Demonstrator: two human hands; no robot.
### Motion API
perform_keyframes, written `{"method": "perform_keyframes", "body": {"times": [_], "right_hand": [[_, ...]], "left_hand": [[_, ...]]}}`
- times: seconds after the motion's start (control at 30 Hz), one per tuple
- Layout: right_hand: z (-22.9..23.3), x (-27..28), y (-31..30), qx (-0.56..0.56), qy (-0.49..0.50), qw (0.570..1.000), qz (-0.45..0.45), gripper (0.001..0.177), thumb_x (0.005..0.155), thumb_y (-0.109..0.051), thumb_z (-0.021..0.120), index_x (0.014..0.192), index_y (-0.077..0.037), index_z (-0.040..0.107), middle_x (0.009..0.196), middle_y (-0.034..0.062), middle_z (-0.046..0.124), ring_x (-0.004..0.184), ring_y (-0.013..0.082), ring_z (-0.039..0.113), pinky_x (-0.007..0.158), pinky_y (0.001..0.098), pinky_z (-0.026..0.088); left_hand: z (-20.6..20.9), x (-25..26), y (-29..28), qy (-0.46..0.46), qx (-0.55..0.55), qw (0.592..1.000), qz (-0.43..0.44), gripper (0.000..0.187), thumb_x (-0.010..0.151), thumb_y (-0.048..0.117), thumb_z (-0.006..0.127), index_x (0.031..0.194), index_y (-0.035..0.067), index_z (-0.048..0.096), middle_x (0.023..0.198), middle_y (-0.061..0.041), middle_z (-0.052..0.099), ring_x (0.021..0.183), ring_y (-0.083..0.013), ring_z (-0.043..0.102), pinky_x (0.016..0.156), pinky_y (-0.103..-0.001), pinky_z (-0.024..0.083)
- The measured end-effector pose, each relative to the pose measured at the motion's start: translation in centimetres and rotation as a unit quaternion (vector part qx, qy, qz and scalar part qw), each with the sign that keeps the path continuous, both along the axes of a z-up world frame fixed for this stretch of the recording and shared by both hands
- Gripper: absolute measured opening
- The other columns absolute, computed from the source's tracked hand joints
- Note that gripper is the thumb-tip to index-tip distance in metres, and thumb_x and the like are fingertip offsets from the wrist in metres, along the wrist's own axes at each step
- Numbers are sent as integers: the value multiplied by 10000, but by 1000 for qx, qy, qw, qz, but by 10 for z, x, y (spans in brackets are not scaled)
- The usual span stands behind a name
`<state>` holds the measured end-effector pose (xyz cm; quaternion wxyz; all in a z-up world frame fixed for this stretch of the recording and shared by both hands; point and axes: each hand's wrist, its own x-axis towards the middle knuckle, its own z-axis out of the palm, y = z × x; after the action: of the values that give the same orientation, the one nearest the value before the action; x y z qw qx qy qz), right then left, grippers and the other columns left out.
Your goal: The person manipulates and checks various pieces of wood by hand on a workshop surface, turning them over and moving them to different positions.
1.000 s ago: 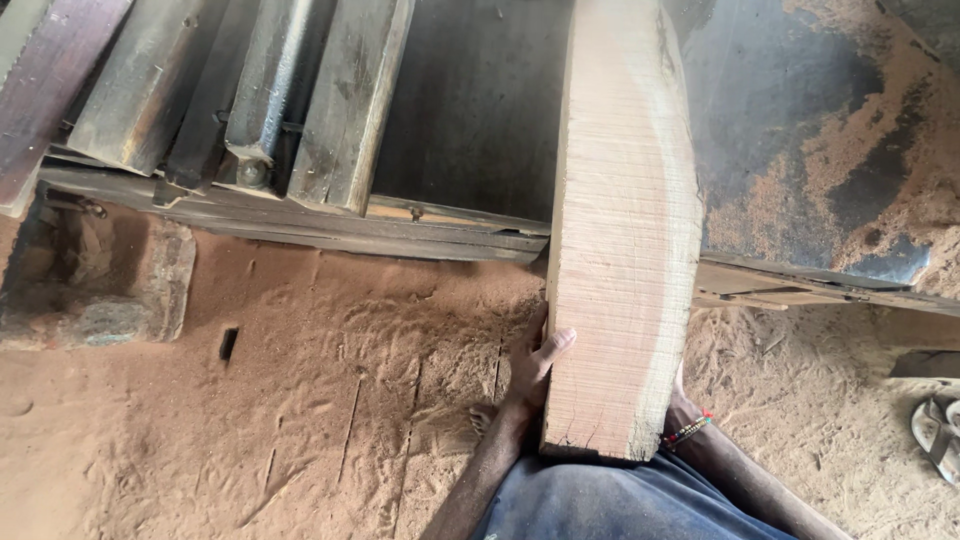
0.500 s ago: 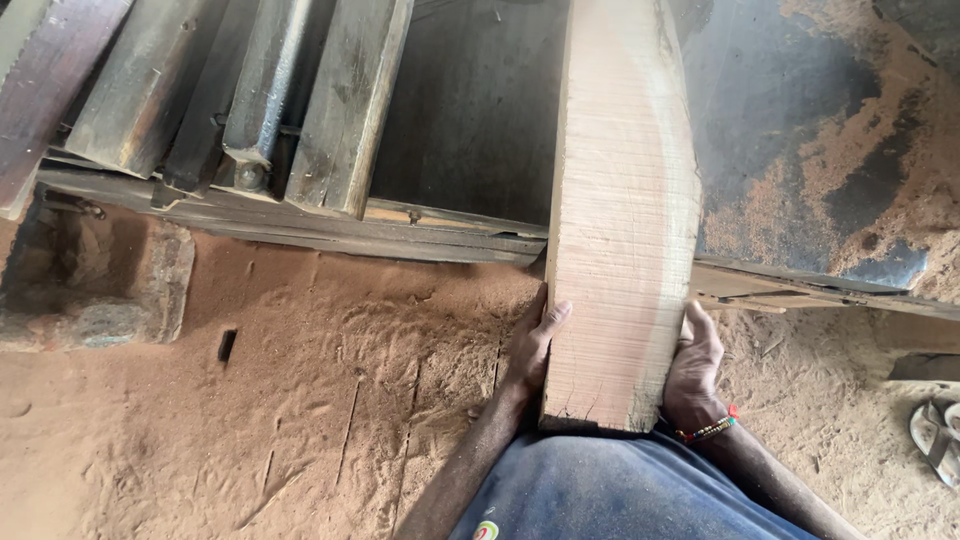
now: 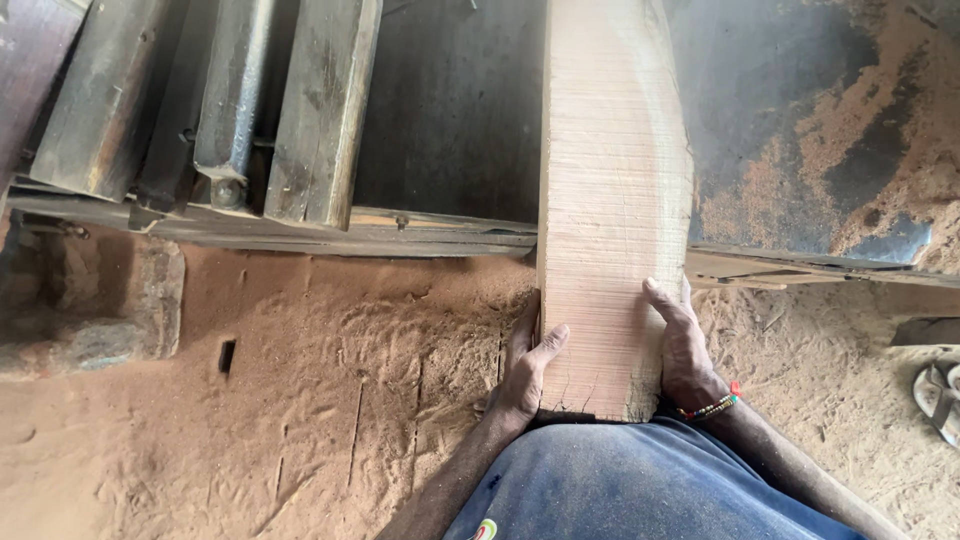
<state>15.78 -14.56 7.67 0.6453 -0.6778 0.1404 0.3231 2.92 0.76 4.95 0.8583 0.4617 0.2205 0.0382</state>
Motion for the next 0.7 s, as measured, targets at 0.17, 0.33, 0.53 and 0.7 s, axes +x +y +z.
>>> {"method": "perform_keyframes", "body": {"times": [0.17, 0.33, 0.53, 0.7], "right_hand": [[-5, 16, 9, -7, -1, 1000, -12, 892, 853, -380, 666, 1578, -157, 198, 1465, 254, 428, 1355, 348, 491, 1024, 571, 508], [-6, 33, 19, -20, -1, 1000, -6, 914, 855, -411, 669, 1593, -161, 193, 1471, 234, 455, 1342, 344, 508, 1029, 558, 503], [3, 56, 32, -30, 3, 1000, 3, 916, 862, -436, 643, 1605, -179, 173, 1440, 241, 483, 1269, 362, 568, 980, 564, 542], [-1, 77, 43, -30, 0, 1000, -4, 908, 859, -426, 642, 1596, -185, 170, 1426, 239, 480, 1253, 364, 568, 970, 566, 542]], "left_hand": [[9, 14, 11, 1, -3, 1000, 7, 749, 931, 294, 606, 1565, 16, 320, 1418, -296, 535, 1318, -390, 569, 1071, -567, 541], [9, 31, 20, -3, 21, 1000, 11, 718, 945, 282, 599, 1563, 25, 338, 1440, -267, 545, 1328, -342, 578, 1091, -536, 534], [10, 56, 32, -2, 16, 1000, 1, 676, 941, 271, 589, 1530, 9, 388, 1358, -285, 599, 1267, -345, 619, 1064, -513, 568], [6, 77, 40, -10, 19, 1000, 0, 671, 941, 274, 573, 1534, 28, 376, 1372, -270, 579, 1246, -323, 610, 1061, -491, 554]]}}
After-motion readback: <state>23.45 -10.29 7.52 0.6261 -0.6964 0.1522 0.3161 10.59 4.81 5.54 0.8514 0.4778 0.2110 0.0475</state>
